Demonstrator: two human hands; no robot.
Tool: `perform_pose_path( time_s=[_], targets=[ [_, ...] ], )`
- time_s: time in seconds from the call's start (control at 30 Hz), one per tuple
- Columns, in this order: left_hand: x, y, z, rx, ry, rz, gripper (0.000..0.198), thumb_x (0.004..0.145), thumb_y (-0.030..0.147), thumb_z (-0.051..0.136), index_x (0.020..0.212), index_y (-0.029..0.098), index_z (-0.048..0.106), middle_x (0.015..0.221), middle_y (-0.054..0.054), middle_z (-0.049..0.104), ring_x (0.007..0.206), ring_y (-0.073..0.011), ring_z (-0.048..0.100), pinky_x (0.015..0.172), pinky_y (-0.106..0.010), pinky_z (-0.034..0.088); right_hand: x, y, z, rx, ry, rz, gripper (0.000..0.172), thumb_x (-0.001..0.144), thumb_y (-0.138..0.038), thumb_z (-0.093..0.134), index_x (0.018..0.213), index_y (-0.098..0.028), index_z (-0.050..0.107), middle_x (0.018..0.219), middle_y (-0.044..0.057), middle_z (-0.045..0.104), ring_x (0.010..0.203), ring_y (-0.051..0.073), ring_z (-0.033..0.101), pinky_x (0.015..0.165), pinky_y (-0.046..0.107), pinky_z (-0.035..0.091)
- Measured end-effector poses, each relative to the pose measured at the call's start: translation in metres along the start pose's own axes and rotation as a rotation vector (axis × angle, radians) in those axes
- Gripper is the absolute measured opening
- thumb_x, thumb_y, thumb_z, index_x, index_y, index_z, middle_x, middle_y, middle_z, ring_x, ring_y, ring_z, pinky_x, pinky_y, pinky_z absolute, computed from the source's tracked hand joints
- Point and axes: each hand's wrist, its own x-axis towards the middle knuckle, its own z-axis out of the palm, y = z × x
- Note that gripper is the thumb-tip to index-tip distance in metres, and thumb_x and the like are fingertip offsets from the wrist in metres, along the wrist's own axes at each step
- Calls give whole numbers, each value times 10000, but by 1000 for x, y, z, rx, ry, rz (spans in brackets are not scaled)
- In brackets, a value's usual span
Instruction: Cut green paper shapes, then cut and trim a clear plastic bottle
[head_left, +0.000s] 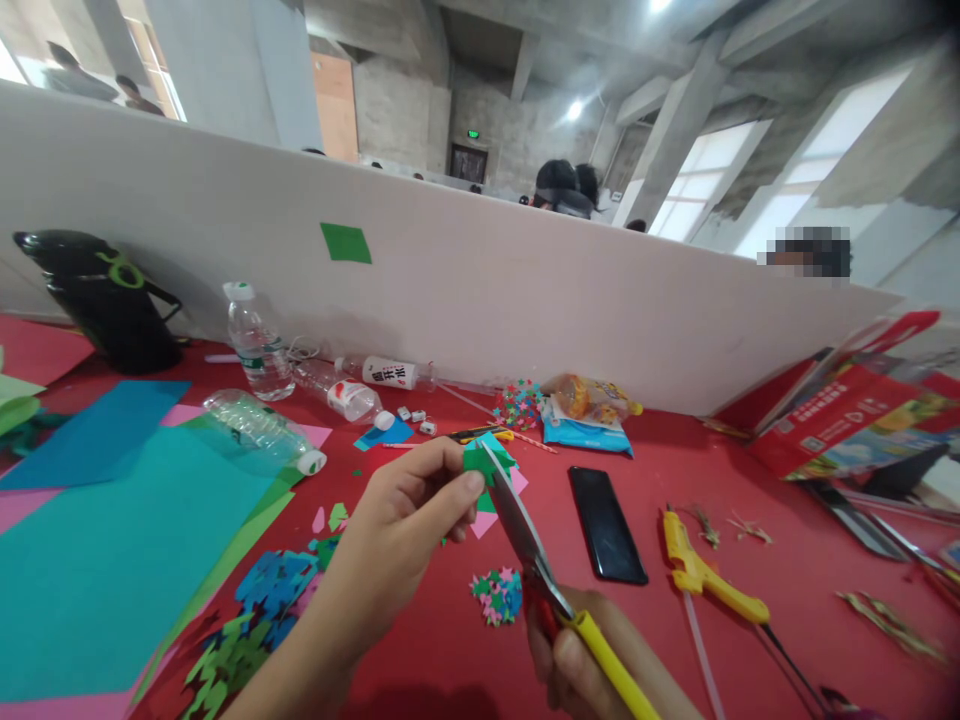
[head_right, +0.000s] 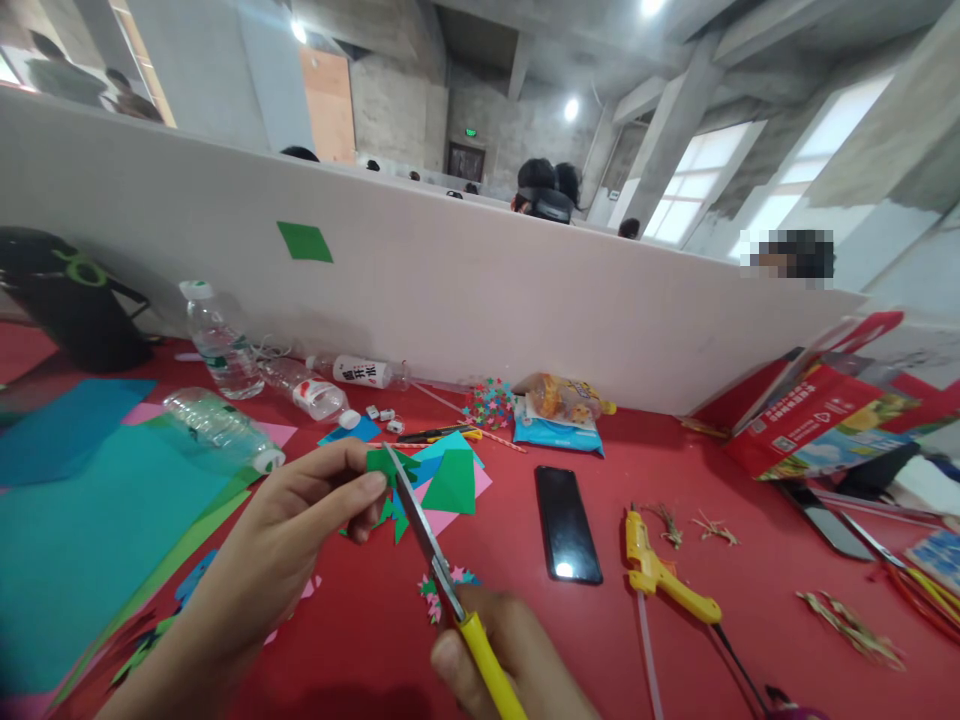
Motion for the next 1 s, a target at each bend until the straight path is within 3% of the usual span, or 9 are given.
perform_pose_path(
  time_s=[0.13, 0.47, 0.83, 1.0],
  targets=[
    [1, 1, 1, -1, 3, 2, 180, 866, 251, 590, 696, 200, 561, 593, 53, 538, 551, -90, 502, 547, -219, 418, 7, -1, -3, -26, -69, -52, 667, 814, -861, 330, 682, -212, 414, 549, -35, 398, 496, 102, 329, 460, 260, 207],
    [0, 0, -3, 8, -10, 17, 168, 875, 260, 600, 719, 202, 581, 594, 53, 541, 557, -92, 496, 546, -220, 413, 11, 8, -11, -151, -89, 11, 654, 812, -863, 316, 700, -220, 369, 596, -26, 393, 550, 118, 350, 477, 243, 246],
    [4, -1, -10, -65, 10, -7, 135, 855, 245, 630, 726, 209, 612, 594, 55, 551, 545, -83, 499, 527, -202, 414, 2, 24, -13, -71, -7, 10, 566, 818, -781, 445, 813, -215, 479, 624, -16, 424, 543, 133, 374, 486, 251, 298],
    [6, -5, -11, -137, 73, 8, 186, 890, 281, 615, 720, 208, 596, 613, 52, 550, 567, -80, 484, 536, -195, 406, 10, 10, -8, -65, -85, 1, 647, 795, -860, 357, 689, -222, 373, 584, -38, 348, 524, 106, 315, 449, 234, 236]
  ],
)
